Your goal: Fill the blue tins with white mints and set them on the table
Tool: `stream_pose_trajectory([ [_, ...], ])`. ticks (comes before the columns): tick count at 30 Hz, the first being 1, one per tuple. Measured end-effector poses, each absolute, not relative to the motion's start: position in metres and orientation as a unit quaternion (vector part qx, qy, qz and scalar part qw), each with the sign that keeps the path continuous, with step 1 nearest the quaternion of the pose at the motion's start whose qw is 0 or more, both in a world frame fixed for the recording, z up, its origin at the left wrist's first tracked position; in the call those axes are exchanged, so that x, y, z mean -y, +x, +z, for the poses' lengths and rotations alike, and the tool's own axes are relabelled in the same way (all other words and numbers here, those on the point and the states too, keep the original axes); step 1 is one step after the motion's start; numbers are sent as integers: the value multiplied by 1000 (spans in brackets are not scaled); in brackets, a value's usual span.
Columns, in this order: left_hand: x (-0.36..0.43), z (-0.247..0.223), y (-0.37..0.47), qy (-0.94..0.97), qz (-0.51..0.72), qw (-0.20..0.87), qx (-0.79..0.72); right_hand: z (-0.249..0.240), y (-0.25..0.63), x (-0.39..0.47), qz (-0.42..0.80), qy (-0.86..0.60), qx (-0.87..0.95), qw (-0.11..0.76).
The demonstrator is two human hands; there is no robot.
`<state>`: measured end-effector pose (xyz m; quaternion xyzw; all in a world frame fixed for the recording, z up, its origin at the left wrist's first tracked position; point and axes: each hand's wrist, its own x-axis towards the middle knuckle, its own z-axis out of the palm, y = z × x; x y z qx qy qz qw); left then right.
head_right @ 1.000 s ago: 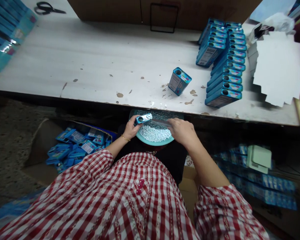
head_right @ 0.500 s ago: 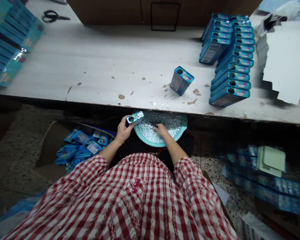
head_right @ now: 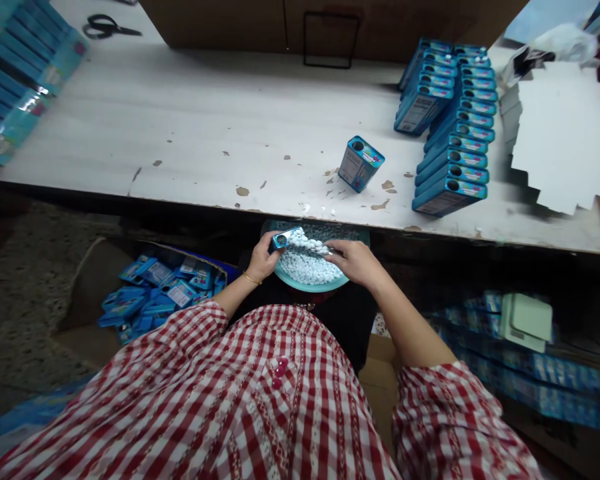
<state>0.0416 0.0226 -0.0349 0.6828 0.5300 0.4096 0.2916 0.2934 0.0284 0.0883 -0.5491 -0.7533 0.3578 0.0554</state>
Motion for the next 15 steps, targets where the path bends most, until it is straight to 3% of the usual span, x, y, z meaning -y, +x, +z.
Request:
stream_pose_trajectory([
  [4,-19,-35,51,707,395,284,-513,125,260,-31,214,-567,785,-128],
  [6,-17,-35,53,711,383,286,-516,135,246,-32,169,-556,794,-179],
  [11,-17,-34,51,708,368,289,-529,148,231,-27,120,-540,807,-207],
  [15,-16,-31,45,715,358,282,-530,153,249,-24,111,-560,804,-167],
])
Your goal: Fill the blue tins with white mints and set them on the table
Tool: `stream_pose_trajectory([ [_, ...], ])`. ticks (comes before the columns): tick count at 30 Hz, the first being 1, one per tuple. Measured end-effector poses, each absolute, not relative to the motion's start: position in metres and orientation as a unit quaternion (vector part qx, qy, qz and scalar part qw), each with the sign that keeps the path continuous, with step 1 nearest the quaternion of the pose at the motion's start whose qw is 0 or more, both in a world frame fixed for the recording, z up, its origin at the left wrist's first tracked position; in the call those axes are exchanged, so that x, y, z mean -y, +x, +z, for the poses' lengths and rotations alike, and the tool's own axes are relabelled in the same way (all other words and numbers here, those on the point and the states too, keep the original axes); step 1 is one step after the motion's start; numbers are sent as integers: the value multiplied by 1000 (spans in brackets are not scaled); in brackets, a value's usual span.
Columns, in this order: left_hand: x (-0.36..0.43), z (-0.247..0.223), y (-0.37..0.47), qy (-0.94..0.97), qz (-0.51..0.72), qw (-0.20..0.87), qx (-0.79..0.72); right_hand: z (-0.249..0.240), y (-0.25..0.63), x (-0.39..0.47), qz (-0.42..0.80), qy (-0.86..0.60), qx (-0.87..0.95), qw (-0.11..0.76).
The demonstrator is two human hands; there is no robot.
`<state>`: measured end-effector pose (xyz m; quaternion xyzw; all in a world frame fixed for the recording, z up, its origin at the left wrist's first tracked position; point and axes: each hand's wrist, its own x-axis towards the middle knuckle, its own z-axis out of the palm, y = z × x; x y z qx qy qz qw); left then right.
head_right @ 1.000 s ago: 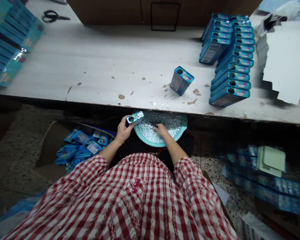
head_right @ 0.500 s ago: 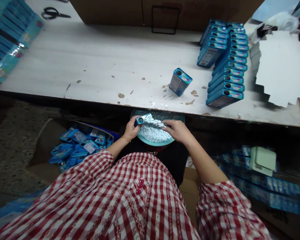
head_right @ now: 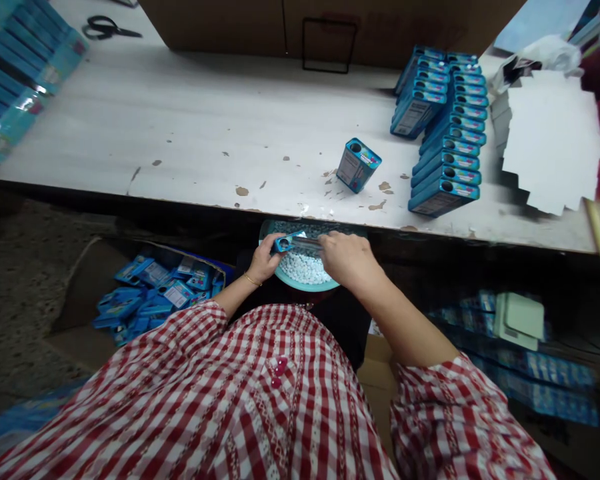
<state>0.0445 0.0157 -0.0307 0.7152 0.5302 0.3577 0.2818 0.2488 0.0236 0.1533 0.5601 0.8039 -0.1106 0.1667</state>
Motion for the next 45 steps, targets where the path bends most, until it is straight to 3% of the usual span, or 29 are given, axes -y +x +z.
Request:
stream_pose_trajectory([
  [9,-18,1,27,780,260,187,-537,116,316,-21,-164,648,-743,40],
  [18,-25,1,33,609,479,383,-502,91,311,-29,-270,643,-678,-230],
  [22,-36,18,62,607,500,424,-449,108,296,-38,-232,588,-713,-301],
  [27,-81,40,100,676,474,405,-392,136,277,-64,-134,511,-826,-194],
  [31,-107,36,94,716,454,260,-463,135,280,-94,-65,566,-804,-169],
  [37,-91,14,59,782,240,119,-562,121,288,-116,30,614,-772,-164],
  [45,-81,4,53,803,241,88,-538,117,304,-144,-8,609,-789,-76],
])
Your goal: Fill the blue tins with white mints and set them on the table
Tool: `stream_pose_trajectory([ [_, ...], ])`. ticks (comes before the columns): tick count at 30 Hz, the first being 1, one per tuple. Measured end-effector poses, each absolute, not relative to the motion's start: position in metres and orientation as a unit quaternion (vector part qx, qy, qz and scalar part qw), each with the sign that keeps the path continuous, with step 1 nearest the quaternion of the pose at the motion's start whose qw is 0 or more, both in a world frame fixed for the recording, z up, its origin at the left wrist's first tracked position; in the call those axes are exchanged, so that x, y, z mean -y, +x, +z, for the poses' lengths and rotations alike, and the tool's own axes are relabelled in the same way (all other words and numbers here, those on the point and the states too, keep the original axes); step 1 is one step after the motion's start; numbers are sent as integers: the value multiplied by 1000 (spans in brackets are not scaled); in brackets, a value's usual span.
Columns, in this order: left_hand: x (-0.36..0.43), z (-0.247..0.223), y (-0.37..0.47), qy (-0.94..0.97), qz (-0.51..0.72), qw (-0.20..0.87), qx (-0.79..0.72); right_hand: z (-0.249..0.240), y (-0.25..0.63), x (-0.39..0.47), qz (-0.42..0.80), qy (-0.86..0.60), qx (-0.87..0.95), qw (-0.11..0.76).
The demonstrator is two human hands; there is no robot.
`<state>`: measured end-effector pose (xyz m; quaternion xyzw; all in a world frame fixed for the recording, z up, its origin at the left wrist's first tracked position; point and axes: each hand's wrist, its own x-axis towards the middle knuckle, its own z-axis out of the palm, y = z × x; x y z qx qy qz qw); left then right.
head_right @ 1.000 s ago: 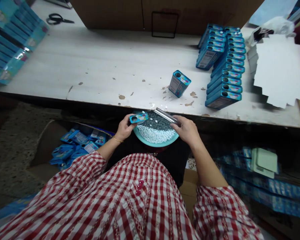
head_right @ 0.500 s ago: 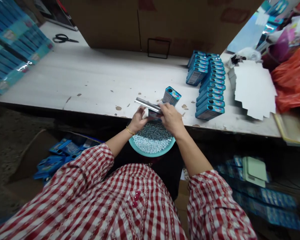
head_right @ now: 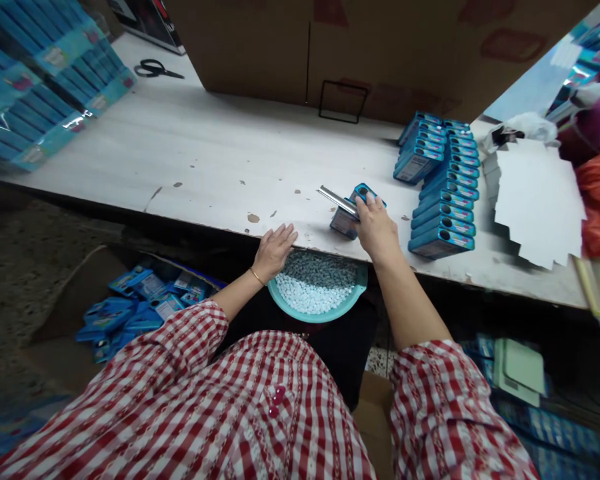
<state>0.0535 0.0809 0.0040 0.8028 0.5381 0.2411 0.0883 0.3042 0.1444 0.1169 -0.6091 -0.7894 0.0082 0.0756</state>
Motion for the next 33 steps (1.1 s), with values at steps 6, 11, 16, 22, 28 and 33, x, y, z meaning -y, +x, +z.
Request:
stream_pose_trajectory([
  [6,-70,0,49,851,231,70,-467,115,295,-137,-16,-617,784,72],
  [11,-69,-3,48,850,241,49,-467,125,314,-164,-32,-637,769,40],
  [16,-67,1,48,855,252,44,-451,129,368,-216,-53,-689,721,55],
  [22,-32,0,17,761,346,57,-545,136,404,-243,-56,-719,685,101],
  [28,31,-57,-102,450,327,112,-824,136,367,-194,-72,-652,727,204],
  [33,98,-118,-174,330,-11,311,-891,98,333,-129,85,-640,717,264],
])
